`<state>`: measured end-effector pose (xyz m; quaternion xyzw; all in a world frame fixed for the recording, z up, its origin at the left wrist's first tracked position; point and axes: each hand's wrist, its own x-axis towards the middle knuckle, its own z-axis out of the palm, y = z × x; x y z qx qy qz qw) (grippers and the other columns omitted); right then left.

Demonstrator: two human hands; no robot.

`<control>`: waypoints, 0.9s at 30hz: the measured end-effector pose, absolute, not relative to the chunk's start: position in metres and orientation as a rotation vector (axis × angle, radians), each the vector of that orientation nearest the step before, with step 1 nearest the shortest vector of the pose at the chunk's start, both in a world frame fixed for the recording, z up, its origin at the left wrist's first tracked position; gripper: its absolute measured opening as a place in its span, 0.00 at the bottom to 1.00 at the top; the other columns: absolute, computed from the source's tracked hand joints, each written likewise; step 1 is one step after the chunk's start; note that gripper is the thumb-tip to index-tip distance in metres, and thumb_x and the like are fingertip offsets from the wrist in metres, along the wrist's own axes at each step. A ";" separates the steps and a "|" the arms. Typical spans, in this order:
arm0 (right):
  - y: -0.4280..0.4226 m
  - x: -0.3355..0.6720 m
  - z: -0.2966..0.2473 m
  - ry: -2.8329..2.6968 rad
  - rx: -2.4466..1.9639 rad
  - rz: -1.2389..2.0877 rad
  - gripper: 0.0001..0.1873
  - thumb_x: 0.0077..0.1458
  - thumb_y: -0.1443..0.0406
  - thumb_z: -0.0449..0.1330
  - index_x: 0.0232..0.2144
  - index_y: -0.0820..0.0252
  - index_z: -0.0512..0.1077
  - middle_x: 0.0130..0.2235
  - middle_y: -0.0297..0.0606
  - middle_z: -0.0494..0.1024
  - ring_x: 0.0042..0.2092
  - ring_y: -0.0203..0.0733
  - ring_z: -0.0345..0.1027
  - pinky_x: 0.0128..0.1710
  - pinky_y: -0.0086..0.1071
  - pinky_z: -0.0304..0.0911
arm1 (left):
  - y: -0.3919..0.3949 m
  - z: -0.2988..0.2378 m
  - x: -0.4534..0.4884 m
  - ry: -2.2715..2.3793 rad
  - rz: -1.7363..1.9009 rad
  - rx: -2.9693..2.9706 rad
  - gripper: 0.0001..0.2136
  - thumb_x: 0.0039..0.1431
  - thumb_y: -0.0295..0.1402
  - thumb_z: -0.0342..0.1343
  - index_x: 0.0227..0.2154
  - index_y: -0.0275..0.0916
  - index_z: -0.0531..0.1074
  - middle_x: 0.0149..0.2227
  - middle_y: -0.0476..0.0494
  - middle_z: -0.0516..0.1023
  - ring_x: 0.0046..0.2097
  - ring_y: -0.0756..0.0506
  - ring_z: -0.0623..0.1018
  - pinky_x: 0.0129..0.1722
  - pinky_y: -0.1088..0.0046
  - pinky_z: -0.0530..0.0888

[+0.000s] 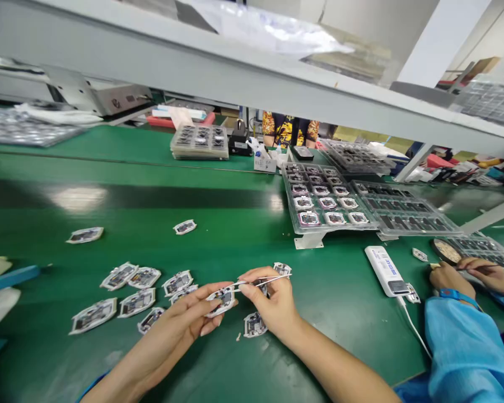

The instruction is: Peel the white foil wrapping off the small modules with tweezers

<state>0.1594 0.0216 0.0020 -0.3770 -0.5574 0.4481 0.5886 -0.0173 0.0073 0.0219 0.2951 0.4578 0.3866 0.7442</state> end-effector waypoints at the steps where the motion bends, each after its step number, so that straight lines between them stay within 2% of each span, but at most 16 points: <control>1: 0.020 0.159 0.000 -1.341 -0.863 1.011 0.07 0.54 0.60 0.66 0.32 0.57 0.76 0.35 0.40 0.83 0.38 0.43 0.78 0.39 0.36 0.73 | 0.007 0.020 -0.017 0.998 0.843 0.641 0.16 0.47 0.37 0.67 0.39 0.38 0.78 0.29 0.48 0.74 0.30 0.49 0.69 0.28 0.74 0.64; 6: 0.017 0.158 -0.001 -1.379 -0.904 0.961 0.02 0.53 0.64 0.67 0.31 0.57 0.77 0.34 0.39 0.83 0.37 0.43 0.78 0.40 0.36 0.72 | 0.005 0.015 -0.016 1.002 0.818 0.662 0.15 0.50 0.36 0.64 0.42 0.38 0.76 0.32 0.48 0.75 0.30 0.49 0.69 0.29 0.73 0.64; 11: 0.025 0.155 0.000 -1.132 -1.116 1.182 0.10 0.49 0.60 0.69 0.28 0.60 0.76 0.27 0.35 0.80 0.29 0.38 0.74 0.30 0.30 0.69 | 0.004 0.014 -0.014 1.066 0.823 0.787 0.17 0.50 0.37 0.63 0.43 0.38 0.74 0.28 0.50 0.73 0.29 0.48 0.69 0.29 0.72 0.64; 13: 0.027 0.156 -0.001 -1.061 -1.121 1.227 0.12 0.48 0.58 0.70 0.28 0.60 0.75 0.27 0.35 0.80 0.28 0.38 0.73 0.28 0.29 0.67 | 0.004 0.015 -0.013 1.078 0.835 0.817 0.17 0.50 0.38 0.62 0.42 0.38 0.74 0.28 0.49 0.73 0.30 0.47 0.69 0.29 0.72 0.64; 20: 0.015 0.164 -0.003 -1.143 -0.973 1.236 0.09 0.52 0.59 0.67 0.29 0.58 0.74 0.32 0.36 0.81 0.35 0.39 0.75 0.37 0.31 0.70 | 0.003 0.013 -0.009 1.128 0.810 0.846 0.18 0.48 0.40 0.60 0.43 0.38 0.74 0.30 0.48 0.75 0.30 0.46 0.70 0.29 0.71 0.64; 27: 0.016 0.167 -0.004 -1.205 -1.041 1.308 0.09 0.53 0.59 0.67 0.29 0.59 0.75 0.29 0.34 0.79 0.32 0.38 0.73 0.35 0.30 0.67 | 0.001 0.012 -0.008 1.147 0.756 0.878 0.17 0.52 0.39 0.59 0.44 0.39 0.74 0.32 0.49 0.75 0.31 0.48 0.69 0.32 0.72 0.64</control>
